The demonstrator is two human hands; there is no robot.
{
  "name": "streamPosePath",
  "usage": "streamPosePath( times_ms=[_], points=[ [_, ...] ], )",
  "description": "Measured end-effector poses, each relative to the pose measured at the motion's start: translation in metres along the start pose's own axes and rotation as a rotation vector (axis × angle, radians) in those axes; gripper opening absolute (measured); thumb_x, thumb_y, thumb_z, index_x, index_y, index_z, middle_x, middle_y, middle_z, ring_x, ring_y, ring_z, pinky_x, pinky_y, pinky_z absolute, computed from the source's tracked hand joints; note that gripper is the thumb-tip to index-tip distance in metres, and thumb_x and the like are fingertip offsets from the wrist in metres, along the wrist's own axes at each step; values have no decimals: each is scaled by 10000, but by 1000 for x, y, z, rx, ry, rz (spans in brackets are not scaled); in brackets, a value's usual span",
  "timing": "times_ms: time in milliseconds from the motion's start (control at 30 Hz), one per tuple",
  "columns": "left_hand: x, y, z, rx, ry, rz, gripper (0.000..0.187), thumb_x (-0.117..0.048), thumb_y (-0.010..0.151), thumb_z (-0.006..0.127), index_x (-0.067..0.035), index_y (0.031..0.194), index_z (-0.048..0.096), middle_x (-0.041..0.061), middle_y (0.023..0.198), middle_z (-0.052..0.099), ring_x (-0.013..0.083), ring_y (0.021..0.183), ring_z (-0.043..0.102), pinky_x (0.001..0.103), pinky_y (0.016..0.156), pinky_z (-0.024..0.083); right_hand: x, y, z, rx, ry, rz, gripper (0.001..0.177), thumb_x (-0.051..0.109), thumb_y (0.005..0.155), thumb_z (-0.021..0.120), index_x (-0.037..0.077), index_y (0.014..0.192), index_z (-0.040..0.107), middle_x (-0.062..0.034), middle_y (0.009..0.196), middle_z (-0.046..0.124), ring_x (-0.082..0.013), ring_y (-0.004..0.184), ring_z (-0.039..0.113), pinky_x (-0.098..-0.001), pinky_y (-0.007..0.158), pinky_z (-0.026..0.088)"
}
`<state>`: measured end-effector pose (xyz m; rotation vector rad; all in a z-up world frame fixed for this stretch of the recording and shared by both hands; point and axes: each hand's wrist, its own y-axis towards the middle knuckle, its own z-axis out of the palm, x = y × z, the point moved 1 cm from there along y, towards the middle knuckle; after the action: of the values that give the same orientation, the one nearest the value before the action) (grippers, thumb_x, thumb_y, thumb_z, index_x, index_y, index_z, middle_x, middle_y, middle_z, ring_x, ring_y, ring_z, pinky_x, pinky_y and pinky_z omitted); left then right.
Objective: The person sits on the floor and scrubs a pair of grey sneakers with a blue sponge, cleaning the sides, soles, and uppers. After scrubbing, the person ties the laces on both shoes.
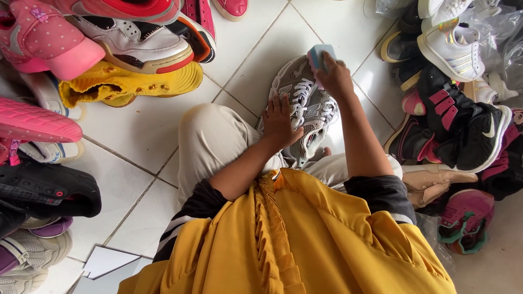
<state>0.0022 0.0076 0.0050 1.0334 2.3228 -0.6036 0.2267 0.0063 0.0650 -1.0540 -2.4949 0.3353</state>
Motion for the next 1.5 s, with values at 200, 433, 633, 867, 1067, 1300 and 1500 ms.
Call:
streamPosePath(
  times_ms=[200, 433, 633, 867, 1067, 1300, 1500],
  points=[
    [-5, 2, -32, 233, -123, -39, 1189, -511, 774, 730, 3, 1640, 99, 355, 1636, 174, 528, 1513, 206, 636, 1136, 245, 21, -52, -4, -37, 174, 152, 606, 331, 1021, 551, 128, 1574, 406, -417, 1302, 522, -591, 1183, 578, -636, 968, 500],
    [0, 3, -18, 212, -117, -25, 1196, -515, 780, 732, 8, 1641, 88, 352, 1631, 165, 534, 1510, 189, 647, 1133, 240, 22, -71, -4, -44, -69, 162, 565, 313, 1020, 579, 141, 1549, 481, -346, 1188, 590, -503, 1068, 661, -589, 826, 576],
    [6, 2, -5, 122, -130, 7, 1197, -480, 762, 742, 6, 1643, 95, 360, 1618, 199, 548, 1497, 222, 651, 1116, 259, 30, -83, -6, -38, -223, 187, 565, 356, 1016, 593, 170, 1542, 501, -297, 1169, 603, -451, 1056, 667, -580, 801, 583],
    [13, 4, 16, 20, -19, 32, 1221, -595, 770, 754, -26, 1638, 110, 309, 1634, 246, 485, 1485, 313, 613, 1096, 336, 23, -69, -40, -3, -99, 120, 492, 380, 1012, 520, 208, 1473, 522, -287, 1074, 621, -433, 855, 664, -562, 652, 552],
    [17, 6, 28, -56, 29, 29, 1273, -654, 733, 809, -54, 1632, 137, 258, 1659, 271, 454, 1479, 365, 608, 1095, 374, 47, -25, -22, 56, -103, 97, 553, 469, 1030, 479, 245, 1528, 389, -272, 1210, 556, -451, 951, 621, -540, 728, 561],
    [12, 3, 4, -79, -78, 75, 1209, -509, 667, 815, -5, 1606, 245, 328, 1541, 380, 503, 1403, 434, 606, 997, 445, 65, -69, -2, 14, -408, 13, 574, 362, 987, 665, 214, 1521, 516, -278, 1230, 577, -455, 1081, 644, -568, 765, 607],
    [17, 4, 4, -25, -141, 61, 1139, -439, 716, 799, -10, 1613, 243, 339, 1571, 345, 530, 1430, 399, 640, 1040, 418, 49, -92, 4, 36, -373, -81, 599, 389, 950, 683, 280, 1519, 530, -254, 1227, 557, -451, 1077, 626, -574, 782, 593]
  ],
)
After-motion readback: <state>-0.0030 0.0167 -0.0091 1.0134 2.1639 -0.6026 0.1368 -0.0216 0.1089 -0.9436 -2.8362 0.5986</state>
